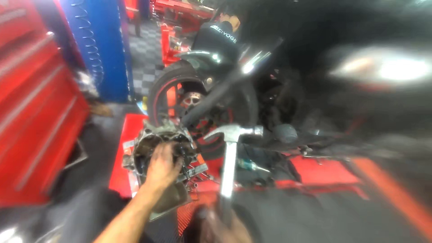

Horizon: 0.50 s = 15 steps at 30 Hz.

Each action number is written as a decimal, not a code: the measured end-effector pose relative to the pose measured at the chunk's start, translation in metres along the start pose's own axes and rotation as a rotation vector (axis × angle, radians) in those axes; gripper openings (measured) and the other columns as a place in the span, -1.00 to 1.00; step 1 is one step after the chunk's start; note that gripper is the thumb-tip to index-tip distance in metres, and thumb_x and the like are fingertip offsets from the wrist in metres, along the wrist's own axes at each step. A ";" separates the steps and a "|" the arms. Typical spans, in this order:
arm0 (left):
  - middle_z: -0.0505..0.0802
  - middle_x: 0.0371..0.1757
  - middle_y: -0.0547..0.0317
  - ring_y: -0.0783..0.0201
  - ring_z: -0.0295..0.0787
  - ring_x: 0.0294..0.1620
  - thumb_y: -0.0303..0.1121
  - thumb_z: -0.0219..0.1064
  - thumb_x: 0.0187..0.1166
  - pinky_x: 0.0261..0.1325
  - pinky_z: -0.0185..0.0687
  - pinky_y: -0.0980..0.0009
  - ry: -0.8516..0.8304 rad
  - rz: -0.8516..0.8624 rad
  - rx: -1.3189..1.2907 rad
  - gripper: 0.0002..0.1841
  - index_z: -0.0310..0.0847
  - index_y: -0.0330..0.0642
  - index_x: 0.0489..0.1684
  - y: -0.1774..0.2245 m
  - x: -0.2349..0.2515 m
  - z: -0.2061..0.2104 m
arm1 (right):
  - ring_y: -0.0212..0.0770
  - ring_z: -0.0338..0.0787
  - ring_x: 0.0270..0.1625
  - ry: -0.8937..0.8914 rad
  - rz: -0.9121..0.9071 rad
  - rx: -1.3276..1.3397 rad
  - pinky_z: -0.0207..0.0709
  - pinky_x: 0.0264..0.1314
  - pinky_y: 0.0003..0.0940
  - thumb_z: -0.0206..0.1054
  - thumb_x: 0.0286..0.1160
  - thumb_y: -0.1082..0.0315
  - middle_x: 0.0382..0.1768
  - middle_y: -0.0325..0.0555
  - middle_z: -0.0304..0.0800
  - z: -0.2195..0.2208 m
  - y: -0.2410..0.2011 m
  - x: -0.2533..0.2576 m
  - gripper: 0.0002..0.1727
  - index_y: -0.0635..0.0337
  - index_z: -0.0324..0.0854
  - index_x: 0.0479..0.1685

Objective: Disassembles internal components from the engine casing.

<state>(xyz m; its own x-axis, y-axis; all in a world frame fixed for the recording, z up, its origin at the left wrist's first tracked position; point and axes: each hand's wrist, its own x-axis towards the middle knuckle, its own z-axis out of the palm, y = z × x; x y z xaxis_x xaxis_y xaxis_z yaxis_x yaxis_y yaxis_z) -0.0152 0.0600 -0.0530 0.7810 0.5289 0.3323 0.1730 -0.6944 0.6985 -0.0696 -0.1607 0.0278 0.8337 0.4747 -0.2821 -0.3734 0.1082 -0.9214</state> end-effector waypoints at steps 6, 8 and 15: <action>0.79 0.24 0.06 0.07 0.70 0.36 -0.18 0.59 0.34 0.46 0.63 0.01 0.021 0.029 -0.004 -0.48 0.65 -0.07 0.32 0.001 -0.003 -0.001 | -0.23 0.55 -0.70 -0.018 0.172 -0.013 0.57 -0.68 -0.29 0.28 0.66 0.25 -0.60 -0.11 0.53 0.008 0.019 0.010 -0.71 0.30 0.43 0.08; 0.80 0.22 0.06 0.07 0.71 0.35 -0.19 0.59 0.34 0.45 0.65 0.03 0.028 0.046 -0.001 -0.49 0.66 -0.07 0.30 0.002 -0.006 0.002 | -0.22 0.55 -0.71 -0.007 0.174 0.028 0.58 -0.70 -0.28 0.26 0.68 0.28 -0.60 -0.11 0.52 0.010 0.019 0.005 -0.73 0.30 0.40 0.08; 0.76 0.28 -0.01 0.01 0.69 0.37 -0.19 0.59 0.36 0.43 0.65 -0.04 -0.011 0.025 0.016 -0.46 0.63 -0.10 0.34 0.001 -0.003 -0.002 | -0.20 0.55 -0.70 -0.018 0.169 0.012 0.57 -0.70 -0.28 0.32 0.62 0.23 -0.57 -0.08 0.54 0.011 0.008 0.018 -0.67 0.27 0.43 0.13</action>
<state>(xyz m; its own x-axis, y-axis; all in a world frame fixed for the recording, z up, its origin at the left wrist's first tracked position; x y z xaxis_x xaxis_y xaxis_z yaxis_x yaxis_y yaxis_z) -0.0186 0.0585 -0.0523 0.7917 0.5061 0.3422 0.1633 -0.7150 0.6798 -0.0623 -0.1416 0.0179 0.7515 0.5023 -0.4276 -0.5123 0.0361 -0.8580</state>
